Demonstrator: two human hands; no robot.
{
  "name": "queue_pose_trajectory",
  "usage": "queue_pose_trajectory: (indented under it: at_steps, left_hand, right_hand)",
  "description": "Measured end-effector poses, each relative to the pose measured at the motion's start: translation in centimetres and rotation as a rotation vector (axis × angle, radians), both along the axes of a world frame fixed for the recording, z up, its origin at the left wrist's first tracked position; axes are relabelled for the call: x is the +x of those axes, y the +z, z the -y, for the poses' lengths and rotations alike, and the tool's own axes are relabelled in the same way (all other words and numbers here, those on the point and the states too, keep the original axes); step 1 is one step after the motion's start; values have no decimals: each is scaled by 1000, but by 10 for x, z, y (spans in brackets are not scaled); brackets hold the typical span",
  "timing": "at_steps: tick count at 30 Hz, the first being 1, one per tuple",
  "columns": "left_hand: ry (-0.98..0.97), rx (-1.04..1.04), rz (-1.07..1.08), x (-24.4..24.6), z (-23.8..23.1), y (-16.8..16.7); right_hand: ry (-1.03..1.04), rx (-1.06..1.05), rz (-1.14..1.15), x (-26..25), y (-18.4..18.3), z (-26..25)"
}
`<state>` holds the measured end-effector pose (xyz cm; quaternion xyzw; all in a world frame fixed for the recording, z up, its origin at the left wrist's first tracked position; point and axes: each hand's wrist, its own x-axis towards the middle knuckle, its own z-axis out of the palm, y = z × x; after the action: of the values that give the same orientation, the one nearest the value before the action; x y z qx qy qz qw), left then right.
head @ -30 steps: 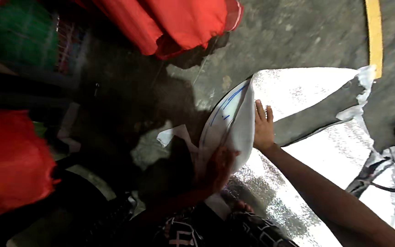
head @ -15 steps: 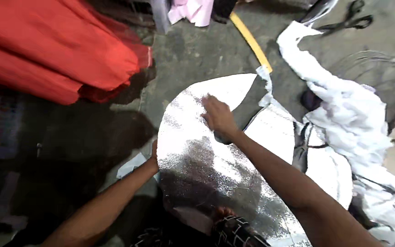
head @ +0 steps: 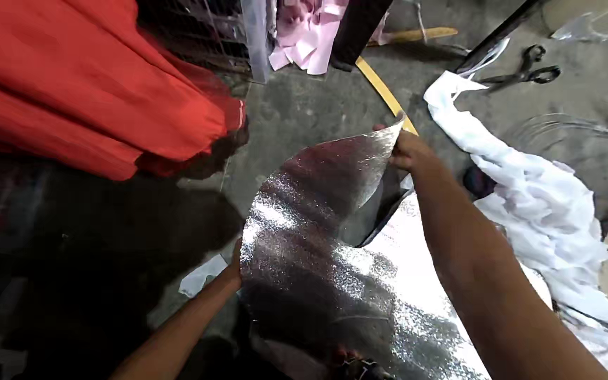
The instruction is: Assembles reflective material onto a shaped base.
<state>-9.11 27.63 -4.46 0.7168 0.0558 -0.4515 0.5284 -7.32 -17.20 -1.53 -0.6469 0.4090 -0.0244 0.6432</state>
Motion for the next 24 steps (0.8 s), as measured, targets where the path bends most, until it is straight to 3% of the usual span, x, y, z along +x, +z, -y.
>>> queue_pose_trajectory:
  at_steps: [2,3,4,7,9,14,17,19,21,24]
  left_hand:
    - [-117,63,100,4,-9,-26]
    - [-31,-24,457,-10,-19,-78]
    - [-59,-7,487,-7,-22,-91]
    - [-106,157,402,3,-5,-42]
    - [-152,225,450,-1,-5,-28]
    - [46,77,294,-10,-10,-18]
    - [-86,117,580,-11,-8,-36]
    - [-85,197,601,-9,-3,-39]
    - [-127,214,686,-9,-4,-35]
    - [13,85,584,-9,-4,-36]
  right_hand:
    - [353,-511,-101,10,6,-9]
    - [562,-709,-193,15,4,-8]
    - [723,-843,-270,19,-3,-4]
    - [829,-1000,-296,15,-8,-2]
    - [806,-972,-279,6,1,-4]
    - [656,-911,-173,-18,39,-6]
    - [663,-928,-16,3,45,4]
    - [686,-759,75,19,52,10]
    - [691,-516,-95,22,67,12]
    - [582,-452,-439,2,65,12]
